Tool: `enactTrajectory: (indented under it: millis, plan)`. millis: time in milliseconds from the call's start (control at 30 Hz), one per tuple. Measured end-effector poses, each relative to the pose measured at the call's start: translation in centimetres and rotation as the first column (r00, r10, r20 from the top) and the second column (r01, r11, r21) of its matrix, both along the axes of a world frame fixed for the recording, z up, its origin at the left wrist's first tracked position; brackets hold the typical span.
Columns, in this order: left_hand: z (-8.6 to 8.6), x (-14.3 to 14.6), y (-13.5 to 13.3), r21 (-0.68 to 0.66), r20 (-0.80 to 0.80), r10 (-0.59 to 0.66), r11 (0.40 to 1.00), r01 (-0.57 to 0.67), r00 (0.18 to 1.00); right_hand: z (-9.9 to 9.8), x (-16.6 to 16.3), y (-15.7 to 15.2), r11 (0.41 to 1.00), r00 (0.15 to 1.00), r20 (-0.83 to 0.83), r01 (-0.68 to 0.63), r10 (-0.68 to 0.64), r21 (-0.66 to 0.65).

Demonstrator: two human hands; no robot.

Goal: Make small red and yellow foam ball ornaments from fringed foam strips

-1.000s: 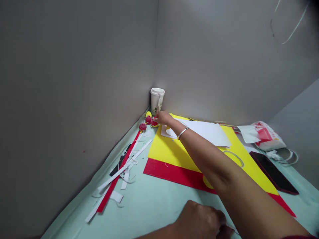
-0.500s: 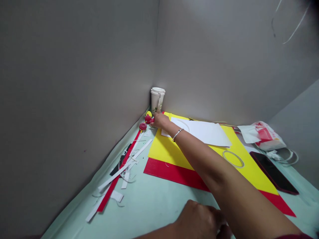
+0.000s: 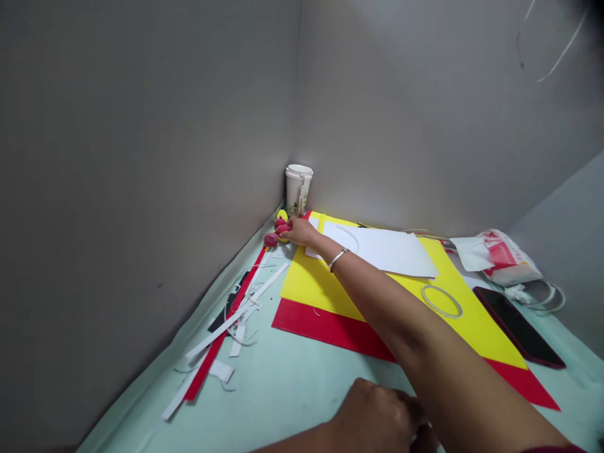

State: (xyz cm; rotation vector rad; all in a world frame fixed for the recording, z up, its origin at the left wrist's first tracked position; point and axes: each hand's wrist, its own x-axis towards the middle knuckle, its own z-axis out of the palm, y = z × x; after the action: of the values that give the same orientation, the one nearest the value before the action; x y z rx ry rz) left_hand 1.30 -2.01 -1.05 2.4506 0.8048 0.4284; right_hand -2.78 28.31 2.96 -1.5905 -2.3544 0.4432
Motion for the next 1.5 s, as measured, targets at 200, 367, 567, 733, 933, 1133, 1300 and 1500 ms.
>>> enactTrajectory:
  millis: [200, 367, 567, 733, 933, 1133, 1300, 1500]
  plan:
    - [0.3, 0.0, 0.0, -0.005, 0.0, -0.001, 1.0, 0.001, 1.0, 0.4, 0.7, 0.2, 0.999, 1.0, 0.004, -0.005, 0.006, -0.049]
    - [0.6, -0.2, 0.0, -0.025, -0.027, 0.003, 1.0, -0.003, 1.0, 0.5, 0.9, 0.2, 0.999, 1.0, 0.018, -0.024, 0.025, -0.03]
    - [-0.5, 0.0, -0.3, -0.04, 0.036, 0.039, 0.998, -0.038, 0.999, 2.1, 1.5, -0.9, 0.997, 0.996, 0.078, -0.043, 0.038, 0.062]
    - [-1.7, 0.2, -0.5, 0.069, 0.117, 0.057, 0.996, -0.065, 0.991, 2.2, 1.7, -3.0, 0.992, 0.973, 0.195, -0.125, 0.123, 0.002]
    - [-1.5, 0.1, -0.6, 0.089, 0.135, 0.063, 0.993, -0.075, 0.989, 0.3, 1.0, -4.5, 0.981, 0.952, 0.246, -0.192, 0.184, 0.007]
    - [-1.1, 0.1, -0.5, 0.041, 0.097, 0.063, 0.997, -0.068, 0.993, 0.9, 0.0, -4.0, 0.977, 0.956, 0.243, -0.191, 0.162, 0.099]
    - [0.5, -0.3, -0.1, -0.077, 0.029, 0.002, 0.997, 0.0, 1.0, 2.0, -2.0, -2.5, 0.963, 0.954, 0.249, -0.212, 0.167, 0.168]
    - [1.3, -0.4, 0.0, -0.085, 0.016, 0.008, 0.996, -0.007, 1.0, 2.7, -3.5, -1.4, 0.941, 0.93, 0.297, -0.28, 0.217, 0.19]
